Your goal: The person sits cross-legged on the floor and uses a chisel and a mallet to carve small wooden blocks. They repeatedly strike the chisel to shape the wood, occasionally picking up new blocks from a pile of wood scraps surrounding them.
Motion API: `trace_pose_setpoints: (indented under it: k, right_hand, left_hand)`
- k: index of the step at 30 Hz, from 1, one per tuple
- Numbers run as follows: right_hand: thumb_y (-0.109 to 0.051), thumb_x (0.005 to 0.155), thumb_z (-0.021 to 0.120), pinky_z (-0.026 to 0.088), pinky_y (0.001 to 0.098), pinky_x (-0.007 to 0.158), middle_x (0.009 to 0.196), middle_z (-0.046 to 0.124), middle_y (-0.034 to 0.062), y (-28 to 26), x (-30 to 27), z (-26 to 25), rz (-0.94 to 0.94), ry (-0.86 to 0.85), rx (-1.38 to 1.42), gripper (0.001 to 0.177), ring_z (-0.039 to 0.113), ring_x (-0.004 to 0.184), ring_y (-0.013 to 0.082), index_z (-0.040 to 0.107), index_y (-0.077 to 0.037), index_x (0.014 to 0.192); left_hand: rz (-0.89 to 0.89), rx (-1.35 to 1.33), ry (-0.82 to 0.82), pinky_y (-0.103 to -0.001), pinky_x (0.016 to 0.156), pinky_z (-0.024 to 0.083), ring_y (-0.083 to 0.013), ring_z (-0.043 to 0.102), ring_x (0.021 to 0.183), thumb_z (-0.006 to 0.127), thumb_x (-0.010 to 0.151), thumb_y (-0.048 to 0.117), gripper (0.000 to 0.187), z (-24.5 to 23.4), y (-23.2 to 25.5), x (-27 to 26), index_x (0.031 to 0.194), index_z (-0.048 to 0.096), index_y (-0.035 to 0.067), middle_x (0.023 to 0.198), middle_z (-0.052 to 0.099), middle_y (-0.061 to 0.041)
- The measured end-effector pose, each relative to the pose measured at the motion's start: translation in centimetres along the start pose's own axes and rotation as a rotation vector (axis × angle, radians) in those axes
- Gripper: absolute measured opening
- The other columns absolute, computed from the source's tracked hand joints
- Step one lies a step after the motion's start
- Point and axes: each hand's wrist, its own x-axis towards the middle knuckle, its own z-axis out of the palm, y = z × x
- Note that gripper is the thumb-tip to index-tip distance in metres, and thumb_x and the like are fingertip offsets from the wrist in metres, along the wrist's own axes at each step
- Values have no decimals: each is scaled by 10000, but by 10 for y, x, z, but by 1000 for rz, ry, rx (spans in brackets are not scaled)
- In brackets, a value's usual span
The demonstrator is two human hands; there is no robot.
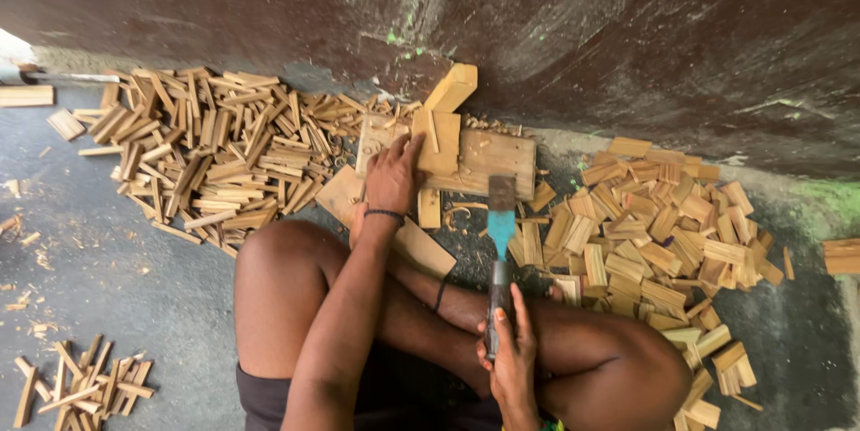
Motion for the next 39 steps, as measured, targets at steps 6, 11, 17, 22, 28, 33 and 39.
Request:
trace_pose_setpoints:
  k: [6, 11, 17, 22, 28, 33, 39]
  right_hand:
    - [-234, 969, 585, 329, 219, 302, 737, 607, 85, 4, -2, 3, -13, -35, -12, 630, 477, 379, 104, 389, -253, 1568]
    - [-260, 959, 600, 333, 213, 307, 740, 611, 83, 5, -2, 2, -22, -51, -2, 644, 484, 383, 97, 390, -255, 1568]
    - [-266, 961, 602, 335, 209, 310, 747, 616, 85, 4, -2, 0, -34, -50, -19, 649, 490, 388, 98, 382, -248, 1572]
    - [-262, 971, 593, 337, 208, 312, 753, 620, 84, 4, -3, 1, -32, -51, -37, 641, 496, 396, 99, 379, -245, 1575]
    - [-265, 966, 595, 334, 210, 306, 754, 621, 83, 5, -2, 1, -30, -39, -52, 644, 500, 394, 100, 379, -245, 1572]
    - [-268, 963, 604, 333, 210, 302, 761, 623, 80, 6, 1, 2, -35, -40, -51, 648, 497, 390, 99, 379, -240, 1570]
    - [-270, 963, 603, 340, 211, 301, 762, 625, 84, 8, 4, 1, -50, -46, -54, 653, 504, 392, 103, 372, -235, 1572]
  left_hand:
    - [-39, -111, 45, -525, 1021, 390, -379, 527, 1236, 854, 700, 366, 795, -18, 17, 8, 1383, 538, 112, 1412, 535, -159]
    - [50, -135, 127, -501, 1109, 358, -335, 515, 1293, 789, 880, 407, 661, -22, 20, 15, 1427, 561, 113, 1430, 564, -122]
    - [232, 8, 120, -521, 1111, 322, -300, 498, 1354, 759, 855, 324, 466, 1, 16, 16, 1283, 700, 149, 1430, 590, -70]
    - [277, -41, 116, -503, 1132, 348, -230, 543, 1339, 719, 931, 244, 258, 13, 9, 13, 1174, 768, 171, 1386, 656, -2]
    - [311, -70, 106, -479, 1083, 375, -233, 568, 1305, 710, 920, 222, 261, 13, 9, 15, 1166, 773, 165, 1390, 659, -3]
    - [276, -120, 114, -441, 1093, 387, -235, 584, 1271, 711, 943, 235, 299, 9, 9, 20, 1228, 744, 148, 1398, 657, -14]
    - [224, -239, 88, -464, 1090, 379, -299, 552, 1278, 739, 904, 269, 563, 1, 14, 19, 1420, 577, 111, 1408, 622, -97]
